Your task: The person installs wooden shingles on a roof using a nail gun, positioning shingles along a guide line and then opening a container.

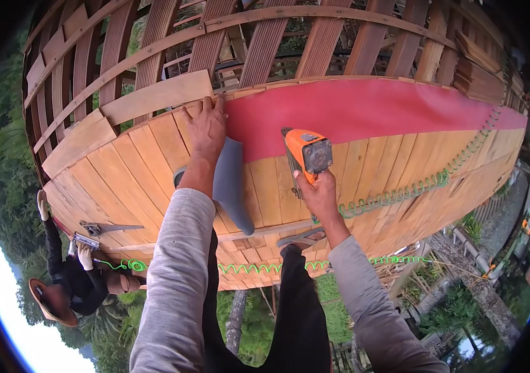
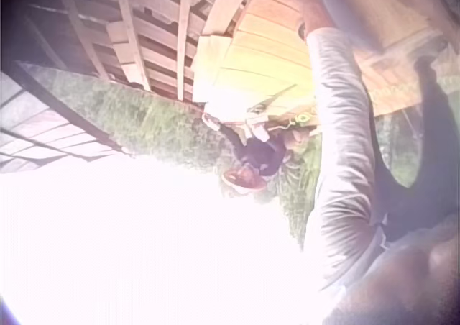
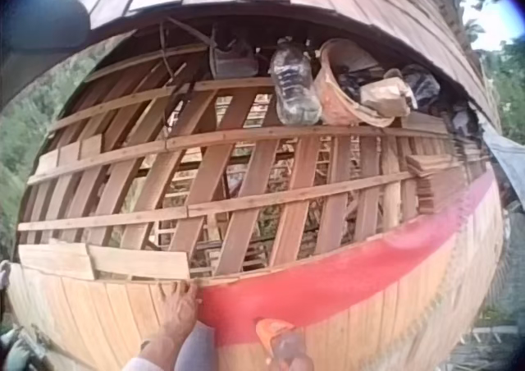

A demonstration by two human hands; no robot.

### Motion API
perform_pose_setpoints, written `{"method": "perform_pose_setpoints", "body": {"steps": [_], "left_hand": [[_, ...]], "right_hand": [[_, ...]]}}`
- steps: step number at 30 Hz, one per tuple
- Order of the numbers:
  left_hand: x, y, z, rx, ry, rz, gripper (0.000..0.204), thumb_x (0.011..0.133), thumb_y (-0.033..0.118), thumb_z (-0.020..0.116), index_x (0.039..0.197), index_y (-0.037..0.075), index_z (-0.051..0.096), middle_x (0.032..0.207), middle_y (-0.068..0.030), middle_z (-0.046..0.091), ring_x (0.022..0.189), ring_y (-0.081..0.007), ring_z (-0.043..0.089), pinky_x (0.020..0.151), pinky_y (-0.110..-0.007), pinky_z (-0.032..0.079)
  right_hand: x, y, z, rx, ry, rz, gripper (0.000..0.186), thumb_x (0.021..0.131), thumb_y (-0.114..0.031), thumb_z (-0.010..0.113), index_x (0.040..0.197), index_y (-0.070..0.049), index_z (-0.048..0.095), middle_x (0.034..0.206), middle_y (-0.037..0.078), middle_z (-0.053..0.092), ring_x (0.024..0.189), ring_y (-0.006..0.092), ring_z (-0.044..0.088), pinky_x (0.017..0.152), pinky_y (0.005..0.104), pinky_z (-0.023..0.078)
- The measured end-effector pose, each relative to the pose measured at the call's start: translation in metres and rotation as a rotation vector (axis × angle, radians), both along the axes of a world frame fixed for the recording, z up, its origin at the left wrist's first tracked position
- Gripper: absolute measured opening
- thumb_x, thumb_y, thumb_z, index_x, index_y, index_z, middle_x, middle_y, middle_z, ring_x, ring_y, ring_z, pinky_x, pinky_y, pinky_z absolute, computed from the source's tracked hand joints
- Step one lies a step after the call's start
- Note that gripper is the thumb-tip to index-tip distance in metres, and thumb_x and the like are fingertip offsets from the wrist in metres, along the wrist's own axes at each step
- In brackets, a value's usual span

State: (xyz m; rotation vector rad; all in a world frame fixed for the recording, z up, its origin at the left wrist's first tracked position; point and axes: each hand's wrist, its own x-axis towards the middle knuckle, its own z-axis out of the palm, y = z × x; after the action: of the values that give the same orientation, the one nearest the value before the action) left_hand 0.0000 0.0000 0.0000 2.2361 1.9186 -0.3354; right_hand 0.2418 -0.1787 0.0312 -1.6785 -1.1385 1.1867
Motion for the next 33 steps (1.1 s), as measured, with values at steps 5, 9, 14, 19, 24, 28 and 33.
{"method": "perform_pose_setpoints", "body": {"steps": [5, 9, 14, 19, 24, 28, 33], "left_hand": [[-0.037, 0.019, -0.022, 0.014, -0.202, -0.011, 0.034, 0.089, 0.023, 0.075, 0.114, 0.01, 0.058, 0.12, -0.0088, 0.062, 0.119, -0.0316, 0.061, 0.099, -0.05, 0.045], [-0.076, 0.038, -0.042, 0.033, -0.637, 0.019, 0.018, 0.091, 0.01, 0.067, 0.105, 0.006, 0.057, 0.099, -0.0196, 0.065, 0.096, -0.0436, 0.066, 0.084, -0.051, 0.052], [-0.078, 0.04, -0.043, 0.025, -0.658, -0.011, 0.011, 0.09, 0.005, 0.063, 0.098, 0.003, 0.057, 0.095, -0.0227, 0.065, 0.091, -0.0468, 0.065, 0.081, -0.053, 0.052], [-0.085, 0.045, -0.035, 0.018, -0.665, -0.015, 0.009, 0.09, 0.003, 0.063, 0.097, 0.002, 0.058, 0.097, -0.0237, 0.065, 0.089, -0.0479, 0.065, 0.079, -0.053, 0.052], [-0.076, 0.052, -0.031, 0.01, -0.725, -0.055, 0.009, 0.089, 0.001, 0.063, 0.097, 0.001, 0.058, 0.097, -0.0244, 0.064, 0.088, -0.0484, 0.064, 0.077, -0.052, 0.052], [-0.096, 0.05, -0.042, -0.017, -0.725, 0.012, 0.006, 0.087, 0.0, 0.06, 0.09, 0.0, 0.054, 0.086, -0.0209, 0.06, 0.079, -0.0418, 0.062, 0.072, -0.05, 0.049], [-0.075, 0.049, -0.047, 0.025, -0.764, -0.05, 0.008, 0.085, -0.003, 0.058, 0.088, 0.0, 0.051, 0.082, -0.0196, 0.058, 0.076, -0.0398, 0.059, 0.07, -0.048, 0.048]], "right_hand": [[-0.023, 0.053, 0.001, -0.011, -0.087, 0.023, 0.022, 0.092, -0.013, 0.072, 0.107, 0.001, 0.063, 0.091, 0.016, 0.068, 0.08, 0.0296, 0.067, 0.073, 0.0417, 0.053], [-0.039, 0.081, -0.009, -0.098, 0.071, -0.003, 0.021, 0.092, -0.014, 0.072, 0.104, 0.0, 0.062, 0.087, 0.017, 0.066, 0.076, 0.0311, 0.066, 0.071, 0.0425, 0.053], [-0.048, 0.09, -0.021, 0.004, -0.091, 0.046, 0.014, 0.097, -0.012, 0.069, 0.093, 0.0, 0.064, 0.07, 0.001, 0.06, 0.062, 0.0084, 0.05, 0.056, 0.03, 0.045], [-0.061, 0.086, -0.034, -0.03, -0.078, 0.044, 0.013, 0.097, -0.011, 0.069, 0.093, 0.0, 0.064, 0.069, 0.001, 0.058, 0.061, 0.008, 0.05, 0.055, 0.0299, 0.044], [-0.063, 0.087, -0.017, -0.049, -0.082, -0.005, 0.013, 0.096, -0.012, 0.069, 0.096, 0.0, 0.064, 0.069, 0.003, 0.059, 0.061, 0.011, 0.052, 0.057, 0.0334, 0.046], [-0.078, 0.096, -0.014, -0.024, -0.158, 0.014, 0.026, 0.09, -0.019, 0.072, 0.105, -0.001, 0.061, 0.092, 0.025, 0.067, 0.087, 0.0468, 0.066, 0.074, 0.0514, 0.053], [-0.062, 0.093, -0.017, 0.021, -0.226, 0.022, 0.029, 0.092, -0.021, 0.069, 0.111, -0.002, 0.058, 0.092, 0.027, 0.068, 0.087, 0.0493, 0.066, 0.074, 0.0553, 0.053]]}}
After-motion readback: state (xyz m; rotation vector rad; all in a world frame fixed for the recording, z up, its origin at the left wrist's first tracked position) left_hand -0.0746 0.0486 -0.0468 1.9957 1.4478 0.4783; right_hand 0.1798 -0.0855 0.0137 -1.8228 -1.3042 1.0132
